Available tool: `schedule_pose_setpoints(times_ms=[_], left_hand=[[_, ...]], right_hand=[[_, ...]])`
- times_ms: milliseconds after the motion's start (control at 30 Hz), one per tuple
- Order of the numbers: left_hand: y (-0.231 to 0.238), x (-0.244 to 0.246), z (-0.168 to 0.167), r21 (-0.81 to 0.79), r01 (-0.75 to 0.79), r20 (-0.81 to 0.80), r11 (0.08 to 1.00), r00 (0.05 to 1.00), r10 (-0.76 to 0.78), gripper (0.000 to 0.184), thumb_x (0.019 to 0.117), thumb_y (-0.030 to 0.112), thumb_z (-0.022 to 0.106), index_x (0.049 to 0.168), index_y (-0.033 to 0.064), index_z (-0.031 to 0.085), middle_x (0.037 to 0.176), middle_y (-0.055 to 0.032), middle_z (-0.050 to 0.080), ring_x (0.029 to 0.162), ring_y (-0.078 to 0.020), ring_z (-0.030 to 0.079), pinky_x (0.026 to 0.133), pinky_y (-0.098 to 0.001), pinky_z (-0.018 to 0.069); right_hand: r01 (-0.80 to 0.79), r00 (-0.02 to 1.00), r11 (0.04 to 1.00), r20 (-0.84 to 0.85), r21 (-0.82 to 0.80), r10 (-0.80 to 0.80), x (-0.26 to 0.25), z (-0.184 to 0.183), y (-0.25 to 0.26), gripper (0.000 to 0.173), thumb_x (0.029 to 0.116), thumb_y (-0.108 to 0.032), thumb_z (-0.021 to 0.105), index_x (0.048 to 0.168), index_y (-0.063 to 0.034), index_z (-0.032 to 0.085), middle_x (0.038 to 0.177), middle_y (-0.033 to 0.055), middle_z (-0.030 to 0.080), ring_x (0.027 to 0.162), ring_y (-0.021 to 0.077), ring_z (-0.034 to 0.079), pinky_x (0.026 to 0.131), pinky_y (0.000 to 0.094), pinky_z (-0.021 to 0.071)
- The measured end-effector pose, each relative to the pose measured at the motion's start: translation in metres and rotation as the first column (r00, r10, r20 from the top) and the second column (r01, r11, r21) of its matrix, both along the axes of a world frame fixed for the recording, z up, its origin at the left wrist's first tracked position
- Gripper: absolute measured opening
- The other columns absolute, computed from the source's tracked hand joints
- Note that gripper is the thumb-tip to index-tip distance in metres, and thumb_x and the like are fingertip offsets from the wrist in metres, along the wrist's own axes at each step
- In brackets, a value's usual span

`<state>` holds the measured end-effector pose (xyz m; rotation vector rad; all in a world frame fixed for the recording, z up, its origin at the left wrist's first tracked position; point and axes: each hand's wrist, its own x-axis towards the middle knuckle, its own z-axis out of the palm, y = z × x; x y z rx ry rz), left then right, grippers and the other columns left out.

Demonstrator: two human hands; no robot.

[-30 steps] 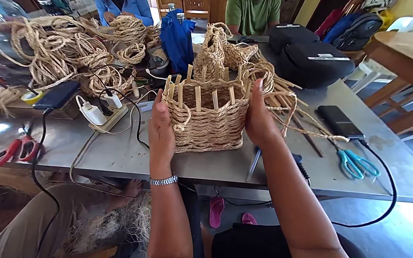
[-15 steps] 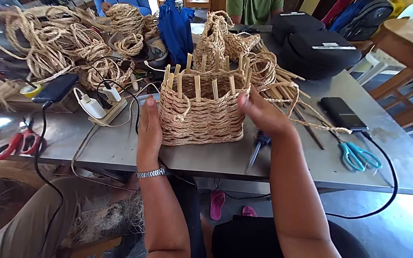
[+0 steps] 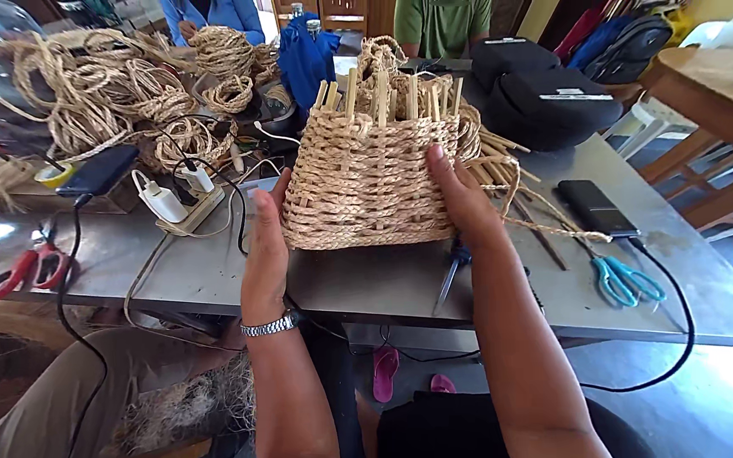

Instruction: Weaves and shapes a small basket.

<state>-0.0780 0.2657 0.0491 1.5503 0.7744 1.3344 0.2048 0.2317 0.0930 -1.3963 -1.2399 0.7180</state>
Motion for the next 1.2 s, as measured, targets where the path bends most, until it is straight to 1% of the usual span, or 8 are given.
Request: schedule_pose_setpoints(times_ms=[100,200,267,633,833,967,1100,1200], left_hand=[[0.002,0.005,-0.001,0.031,0.026,0.005,0.999,1.0,-0.026,0.081,0.0973,0.076,0.032,0.161,0.0255,0.034,0.158,0.004,0.046,0.142,-0.0147,0.046,0.116,-0.0445,0.0423],[0.002,0.006,-0.001,0.007,0.03,0.033,1.0,0.999,-0.03,0.073,0.0978,0.057,0.059,0.16,0.0259,0.037,0.152,0.0006,0.052,0.134,-0.0161,0.055,0.109,-0.042,0.0502],[0.001,0.006,-0.001,-0.012,0.029,0.032,1.0,0.999,-0.028,0.071,0.0977,0.052,0.063,0.159,0.0276,0.038,0.151,0.0007,0.054,0.132,-0.0164,0.057,0.107,-0.0414,0.0517],[0.005,-0.006,-0.004,0.054,0.017,-0.063,0.998,0.998,-0.013,0.073,0.0982,0.057,0.059,0.161,0.0298,0.034,0.152,0.0018,0.052,0.132,-0.014,0.056,0.108,-0.039,0.0513],[0.01,-0.004,-0.011,0.061,-0.159,-0.271,0.985,0.948,0.169,0.078,0.093,0.075,0.049,0.157,0.0298,0.042,0.151,0.001,0.054,0.131,-0.0136,0.057,0.106,-0.0461,0.0497],[0.006,0.011,-0.004,0.156,-0.141,-0.201,0.978,0.965,0.171,0.081,0.0995,0.064,0.05,0.165,0.026,0.022,0.166,0.0017,0.033,0.144,-0.012,0.043,0.116,-0.0405,0.0423],[0.0,0.029,0.004,0.328,-0.133,-0.116,0.935,0.977,0.18,0.075,0.1052,0.055,0.045,0.165,0.0181,0.019,0.169,-0.0013,0.026,0.148,-0.0127,0.037,0.121,-0.0385,0.0369],[-0.004,0.032,0.009,0.354,-0.131,-0.155,0.926,0.968,0.196,0.069,0.1068,0.051,0.044,0.165,0.02,0.024,0.166,-0.0022,0.031,0.147,-0.0146,0.039,0.119,-0.0407,0.0369]], right_hand=[[0.004,0.999,1.0,-0.037,-0.007,-0.004,-0.002,-0.001,0.002,0.072,0.0982,-0.072,0.044,0.147,-0.0198,0.05,0.114,0.0065,0.073,0.098,0.0178,0.074,0.085,0.0445,0.0632],[-0.007,0.996,1.0,-0.085,-0.012,0.006,-0.005,0.001,0.0,0.069,0.0992,-0.068,0.047,0.147,-0.0181,0.048,0.111,0.0068,0.074,0.094,0.0183,0.075,0.082,0.0425,0.0643],[-0.004,0.997,1.0,-0.076,-0.022,0.002,-0.005,0.001,0.0,0.071,0.0983,-0.07,0.048,0.147,-0.0184,0.048,0.11,0.0069,0.074,0.094,0.0182,0.075,0.082,0.0427,0.0641],[0.0,0.999,0.991,0.049,0.136,-0.007,-0.008,-0.003,0.001,0.063,0.1007,-0.062,0.051,0.137,-0.0113,0.054,0.101,0.0029,0.074,0.087,0.0115,0.074,0.079,0.0361,0.0643],[-0.067,0.988,0.978,0.146,0.195,0.039,-0.008,-0.004,0.0,0.072,0.102,-0.06,0.048,0.152,-0.0082,0.04,0.125,0.0074,0.067,0.106,0.0095,0.069,0.094,0.0358,0.0592],[-0.045,0.99,0.968,0.138,0.245,0.012,-0.016,-0.004,-0.002,0.075,0.1035,-0.063,0.04,0.153,-0.007,0.04,0.135,0.0086,0.062,0.119,0.0061,0.062,0.104,0.0328,0.0526],[-0.049,0.99,0.97,0.137,0.24,0.017,-0.015,-0.006,-0.001,0.073,0.1056,-0.06,0.037,0.155,-0.0063,0.037,0.141,0.0098,0.059,0.126,0.0063,0.058,0.109,0.0322,0.0489],[-0.049,0.991,0.966,0.131,0.254,0.016,-0.014,-0.007,0.002,0.07,0.1059,-0.058,0.041,0.152,-0.0055,0.04,0.133,0.0078,0.063,0.12,0.005,0.062,0.106,0.0314,0.0517]])
